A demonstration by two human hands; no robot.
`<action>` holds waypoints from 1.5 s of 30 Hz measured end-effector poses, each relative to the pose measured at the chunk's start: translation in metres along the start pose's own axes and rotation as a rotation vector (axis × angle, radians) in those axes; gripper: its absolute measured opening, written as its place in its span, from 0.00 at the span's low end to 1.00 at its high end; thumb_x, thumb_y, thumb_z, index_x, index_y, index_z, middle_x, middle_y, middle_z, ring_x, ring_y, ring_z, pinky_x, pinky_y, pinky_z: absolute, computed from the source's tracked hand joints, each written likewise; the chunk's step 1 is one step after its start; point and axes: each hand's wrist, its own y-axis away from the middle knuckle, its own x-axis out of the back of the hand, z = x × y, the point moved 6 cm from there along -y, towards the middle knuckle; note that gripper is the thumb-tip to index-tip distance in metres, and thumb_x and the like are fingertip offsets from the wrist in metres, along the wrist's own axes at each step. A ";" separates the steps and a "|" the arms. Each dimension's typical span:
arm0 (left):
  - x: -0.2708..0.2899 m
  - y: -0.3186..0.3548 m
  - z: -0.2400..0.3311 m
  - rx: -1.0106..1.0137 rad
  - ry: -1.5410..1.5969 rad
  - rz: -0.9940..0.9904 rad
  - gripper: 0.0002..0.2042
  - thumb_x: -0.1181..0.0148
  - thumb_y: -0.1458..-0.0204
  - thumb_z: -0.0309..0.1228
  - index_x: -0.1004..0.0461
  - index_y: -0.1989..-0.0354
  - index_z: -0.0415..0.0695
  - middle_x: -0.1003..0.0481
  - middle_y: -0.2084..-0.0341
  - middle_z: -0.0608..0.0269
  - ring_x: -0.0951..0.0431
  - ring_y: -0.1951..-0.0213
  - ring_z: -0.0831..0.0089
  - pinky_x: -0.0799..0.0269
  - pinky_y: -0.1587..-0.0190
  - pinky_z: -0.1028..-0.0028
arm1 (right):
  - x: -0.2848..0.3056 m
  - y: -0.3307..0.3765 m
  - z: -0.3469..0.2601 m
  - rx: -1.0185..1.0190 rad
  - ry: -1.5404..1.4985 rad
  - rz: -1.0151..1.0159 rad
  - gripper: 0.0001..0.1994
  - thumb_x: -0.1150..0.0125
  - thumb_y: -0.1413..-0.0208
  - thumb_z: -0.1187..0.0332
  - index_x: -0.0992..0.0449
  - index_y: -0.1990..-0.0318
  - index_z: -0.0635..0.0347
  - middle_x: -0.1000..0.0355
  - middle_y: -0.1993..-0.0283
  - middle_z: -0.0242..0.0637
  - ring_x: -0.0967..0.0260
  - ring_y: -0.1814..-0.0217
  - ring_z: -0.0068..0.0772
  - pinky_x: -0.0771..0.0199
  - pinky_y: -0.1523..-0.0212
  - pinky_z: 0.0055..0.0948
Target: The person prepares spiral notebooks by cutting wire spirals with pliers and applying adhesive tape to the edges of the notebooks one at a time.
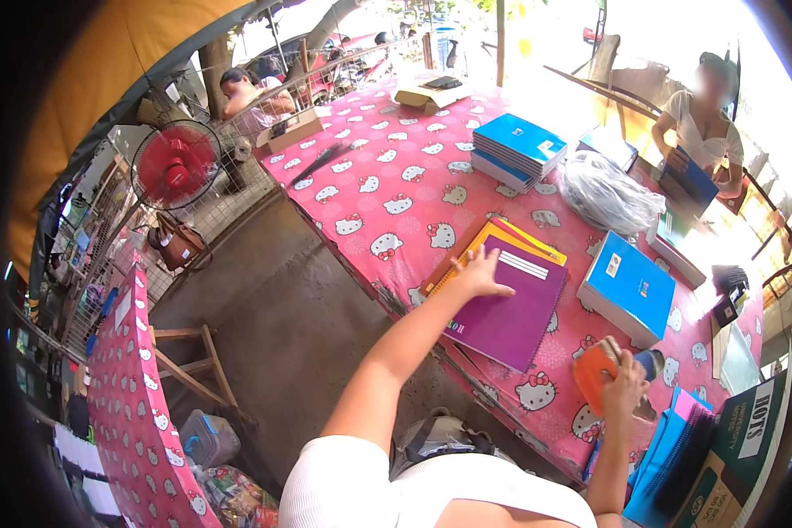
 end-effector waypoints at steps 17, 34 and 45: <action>0.005 -0.050 -0.055 0.090 0.713 -0.341 0.58 0.38 0.63 0.67 0.53 0.37 0.28 0.46 0.39 0.35 0.36 0.41 0.47 0.30 0.51 0.53 | -0.136 -0.067 -0.122 -0.727 -1.448 -0.568 0.42 0.46 0.51 0.34 0.30 0.49 0.72 0.27 0.55 0.44 0.29 0.52 0.34 0.27 0.54 0.37; 0.038 -0.013 -0.043 -0.662 1.058 -0.551 0.34 0.29 0.64 0.27 0.45 0.49 0.41 0.31 0.59 0.56 0.27 0.57 0.71 0.28 0.54 0.68 | -0.113 0.023 -0.167 -0.504 -1.713 0.247 0.36 0.32 0.49 0.58 0.46 0.37 0.55 0.36 0.47 0.38 0.34 0.49 0.31 0.28 0.53 0.30; 0.070 0.014 -0.014 -1.143 1.139 -0.750 0.47 0.26 0.67 0.27 0.51 0.37 0.43 0.29 0.51 0.55 0.31 0.47 0.65 0.38 0.43 0.67 | -0.031 0.142 -0.227 -0.273 -0.956 0.676 0.43 0.26 0.56 0.62 0.47 0.37 0.63 0.37 0.43 0.40 0.37 0.41 0.35 0.36 0.42 0.35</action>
